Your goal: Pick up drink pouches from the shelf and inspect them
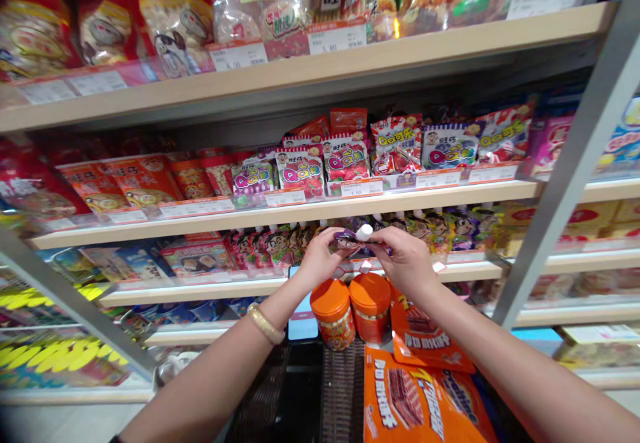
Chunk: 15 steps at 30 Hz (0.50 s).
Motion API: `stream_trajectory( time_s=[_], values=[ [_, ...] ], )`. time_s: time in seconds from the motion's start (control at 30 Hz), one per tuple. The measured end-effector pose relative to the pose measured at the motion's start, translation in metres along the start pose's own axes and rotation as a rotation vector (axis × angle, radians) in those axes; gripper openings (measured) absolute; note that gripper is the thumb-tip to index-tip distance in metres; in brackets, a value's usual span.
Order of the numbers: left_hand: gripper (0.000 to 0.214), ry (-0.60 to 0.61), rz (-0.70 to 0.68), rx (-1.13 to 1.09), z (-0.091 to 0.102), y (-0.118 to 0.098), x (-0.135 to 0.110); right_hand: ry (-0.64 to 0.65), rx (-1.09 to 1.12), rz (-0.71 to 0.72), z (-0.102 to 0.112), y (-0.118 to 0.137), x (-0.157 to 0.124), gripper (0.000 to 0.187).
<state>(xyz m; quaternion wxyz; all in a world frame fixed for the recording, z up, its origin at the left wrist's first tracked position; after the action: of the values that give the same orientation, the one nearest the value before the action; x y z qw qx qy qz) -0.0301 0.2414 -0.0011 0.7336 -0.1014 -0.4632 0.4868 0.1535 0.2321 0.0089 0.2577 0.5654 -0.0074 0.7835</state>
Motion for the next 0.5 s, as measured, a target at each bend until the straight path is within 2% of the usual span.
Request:
stream_trajectory(
  time_s=[0.1,0.17,0.33,0.5],
  values=[
    [0.028,0.191,0.085,0.273,-0.006,0.007,0.020,0.015,-0.060,-0.022,-0.007,-0.026,0.008,0.012],
    [0.025,0.266,0.126,0.366,-0.011,0.014,0.029,0.023,-0.070,-0.045,-0.013,-0.041,0.007,0.013],
    [0.024,0.335,0.220,0.435,-0.025,0.030,0.037,0.113,-0.157,-0.196,-0.029,-0.066,-0.005,0.010],
    [0.030,0.338,0.304,0.397,-0.042,0.038,0.039,0.176,-0.230,-0.264,-0.039,-0.078,-0.006,0.016]
  ],
)
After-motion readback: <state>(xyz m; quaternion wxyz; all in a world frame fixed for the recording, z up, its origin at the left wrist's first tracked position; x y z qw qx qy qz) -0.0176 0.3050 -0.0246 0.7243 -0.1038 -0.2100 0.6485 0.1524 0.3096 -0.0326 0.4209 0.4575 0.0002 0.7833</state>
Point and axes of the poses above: each hand's wrist, its own x-axis towards the middle knuckle, its own z-axis out of the back of the hand, y = z × x, the point moved 2 cm from there along x, towards the middle knuckle, and after that the axes turned 4 degrees about x, right-handed, at the moved point
